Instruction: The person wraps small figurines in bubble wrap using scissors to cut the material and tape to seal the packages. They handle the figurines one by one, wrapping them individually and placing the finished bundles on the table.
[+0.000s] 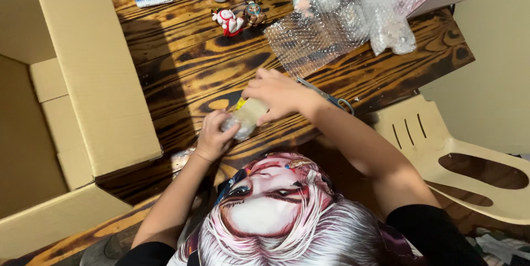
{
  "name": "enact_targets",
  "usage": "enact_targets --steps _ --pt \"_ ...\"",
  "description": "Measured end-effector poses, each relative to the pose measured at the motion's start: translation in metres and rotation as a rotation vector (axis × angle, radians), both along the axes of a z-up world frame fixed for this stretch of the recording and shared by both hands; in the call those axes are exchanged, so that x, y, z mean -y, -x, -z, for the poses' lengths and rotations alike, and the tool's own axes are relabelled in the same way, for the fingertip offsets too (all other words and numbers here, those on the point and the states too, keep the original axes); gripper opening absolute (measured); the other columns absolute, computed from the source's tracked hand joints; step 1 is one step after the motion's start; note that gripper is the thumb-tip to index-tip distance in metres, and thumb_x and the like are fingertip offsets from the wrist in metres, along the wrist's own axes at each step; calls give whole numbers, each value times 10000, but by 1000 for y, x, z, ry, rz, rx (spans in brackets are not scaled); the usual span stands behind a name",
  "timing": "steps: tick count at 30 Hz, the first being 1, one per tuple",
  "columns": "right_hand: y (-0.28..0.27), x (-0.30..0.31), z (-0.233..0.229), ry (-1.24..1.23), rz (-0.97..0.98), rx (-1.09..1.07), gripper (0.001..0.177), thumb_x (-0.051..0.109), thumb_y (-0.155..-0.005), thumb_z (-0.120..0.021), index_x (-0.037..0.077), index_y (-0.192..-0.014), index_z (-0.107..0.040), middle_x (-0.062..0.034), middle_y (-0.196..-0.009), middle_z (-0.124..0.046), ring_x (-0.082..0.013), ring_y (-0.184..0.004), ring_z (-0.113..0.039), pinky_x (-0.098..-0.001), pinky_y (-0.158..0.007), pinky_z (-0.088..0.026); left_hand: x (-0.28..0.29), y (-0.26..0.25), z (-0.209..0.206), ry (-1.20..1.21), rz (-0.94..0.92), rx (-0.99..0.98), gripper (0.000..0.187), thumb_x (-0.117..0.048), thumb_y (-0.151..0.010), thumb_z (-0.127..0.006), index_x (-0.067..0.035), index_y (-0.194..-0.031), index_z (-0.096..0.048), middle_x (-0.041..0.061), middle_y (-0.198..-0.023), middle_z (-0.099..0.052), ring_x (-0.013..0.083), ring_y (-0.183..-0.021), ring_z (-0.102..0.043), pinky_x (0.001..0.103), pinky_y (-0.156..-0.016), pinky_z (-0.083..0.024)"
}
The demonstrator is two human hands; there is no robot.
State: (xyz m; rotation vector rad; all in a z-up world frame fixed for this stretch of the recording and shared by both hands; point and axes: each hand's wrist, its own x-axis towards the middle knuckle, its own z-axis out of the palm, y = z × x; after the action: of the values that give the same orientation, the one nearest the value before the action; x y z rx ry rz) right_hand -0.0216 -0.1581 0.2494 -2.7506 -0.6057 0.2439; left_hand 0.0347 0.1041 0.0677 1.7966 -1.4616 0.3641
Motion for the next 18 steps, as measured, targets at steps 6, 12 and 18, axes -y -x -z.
enact_targets --steps 6,12,18 --pt "-12 -43 35 -167 -20 112 718 563 -648 -862 113 -1159 -632 -102 -1078 -607 -328 -1108 -543 -474 -927 -417 -31 35 8 -116 -262 -397 724 -182 -681 -869 -142 -1290 -479 247 -1374 -496 447 -1182 -565 469 -970 -516" --pt "-38 -85 58 -282 -102 104 623 611 -716 -802 73 -999 -665 -127 -985 -673 -358 -985 -644 -471 -856 -484 -21 39 1 -101 -596 -685 1110 -408 -564 -1002 -58 -1360 -313 235 -1302 -591 404 -1178 -635 437 -960 -538" --pt "-58 -101 80 -408 35 -133 590 653 -819 -689 67 -791 -744 -166 -713 -685 -376 -683 -690 -449 -664 -551 -35 38 9 -16 -491 -821 1206 -325 -582 -979 -47 -1541 -303 225 -1391 -595 364 -1241 -632 405 -1026 -521"
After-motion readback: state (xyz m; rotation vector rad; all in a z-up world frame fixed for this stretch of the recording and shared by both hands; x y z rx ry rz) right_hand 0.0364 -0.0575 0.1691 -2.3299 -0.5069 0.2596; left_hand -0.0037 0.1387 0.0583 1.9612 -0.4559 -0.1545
